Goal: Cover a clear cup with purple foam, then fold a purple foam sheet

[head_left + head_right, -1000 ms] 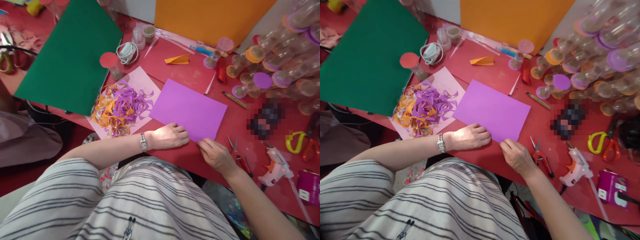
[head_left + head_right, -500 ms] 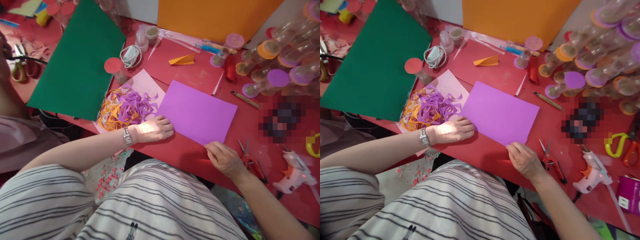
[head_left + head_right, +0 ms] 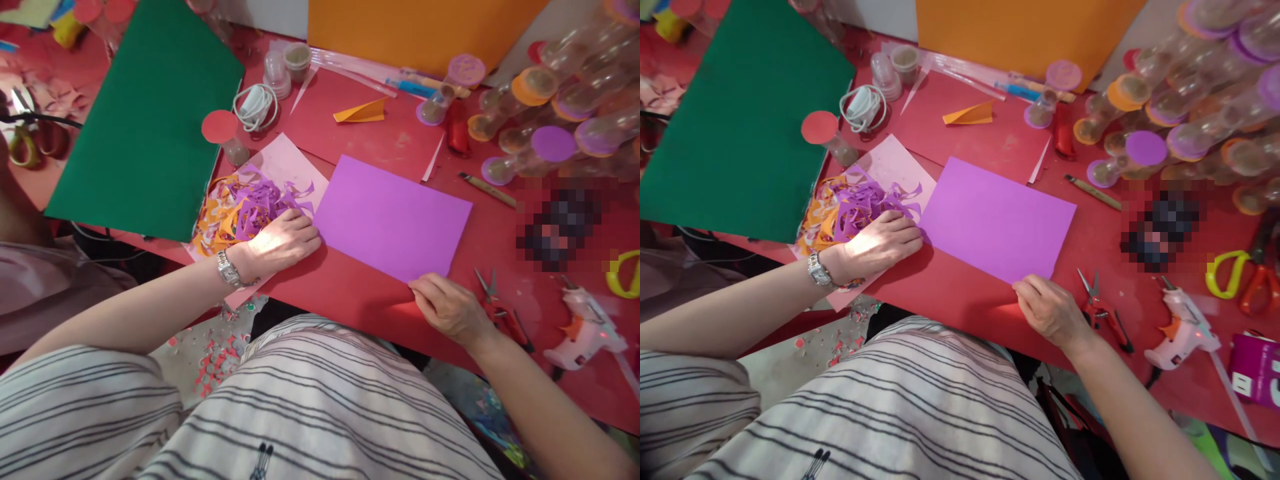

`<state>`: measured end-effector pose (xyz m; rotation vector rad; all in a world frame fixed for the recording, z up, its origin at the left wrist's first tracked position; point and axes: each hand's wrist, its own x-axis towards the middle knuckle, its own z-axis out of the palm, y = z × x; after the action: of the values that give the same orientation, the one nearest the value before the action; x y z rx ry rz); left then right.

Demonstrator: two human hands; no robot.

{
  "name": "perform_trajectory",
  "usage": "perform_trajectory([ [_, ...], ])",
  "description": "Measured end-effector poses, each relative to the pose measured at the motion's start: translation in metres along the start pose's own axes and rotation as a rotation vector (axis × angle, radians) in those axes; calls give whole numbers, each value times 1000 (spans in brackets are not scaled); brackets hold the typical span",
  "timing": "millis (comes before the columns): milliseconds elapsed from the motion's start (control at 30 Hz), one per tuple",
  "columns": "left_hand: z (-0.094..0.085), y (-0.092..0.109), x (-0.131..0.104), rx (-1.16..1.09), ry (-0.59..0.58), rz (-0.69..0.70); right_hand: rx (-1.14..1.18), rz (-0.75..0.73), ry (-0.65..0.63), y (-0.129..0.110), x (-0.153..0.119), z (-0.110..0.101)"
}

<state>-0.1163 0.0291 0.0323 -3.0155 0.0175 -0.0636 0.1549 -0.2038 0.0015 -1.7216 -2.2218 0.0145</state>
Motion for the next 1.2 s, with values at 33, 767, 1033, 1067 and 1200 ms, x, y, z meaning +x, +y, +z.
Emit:
perform_trajectory([
  [33,-1,0,-1,4,-10,0,4,10,-9,-1,0,0],
  [767,-5,10,25,-122,-16,-32,-249,157,5,12,0,-6],
  [1033,-9,1,38,-129,-265,-70,-292,126,-59,10,-2,-3],
  [1067,-11,1,40,-109,-277,-63,-291,121,-47,9,-1,-4],
  [1200,-20,-2,46,-66,-258,3,-257,123,-7,8,3,-8],
])
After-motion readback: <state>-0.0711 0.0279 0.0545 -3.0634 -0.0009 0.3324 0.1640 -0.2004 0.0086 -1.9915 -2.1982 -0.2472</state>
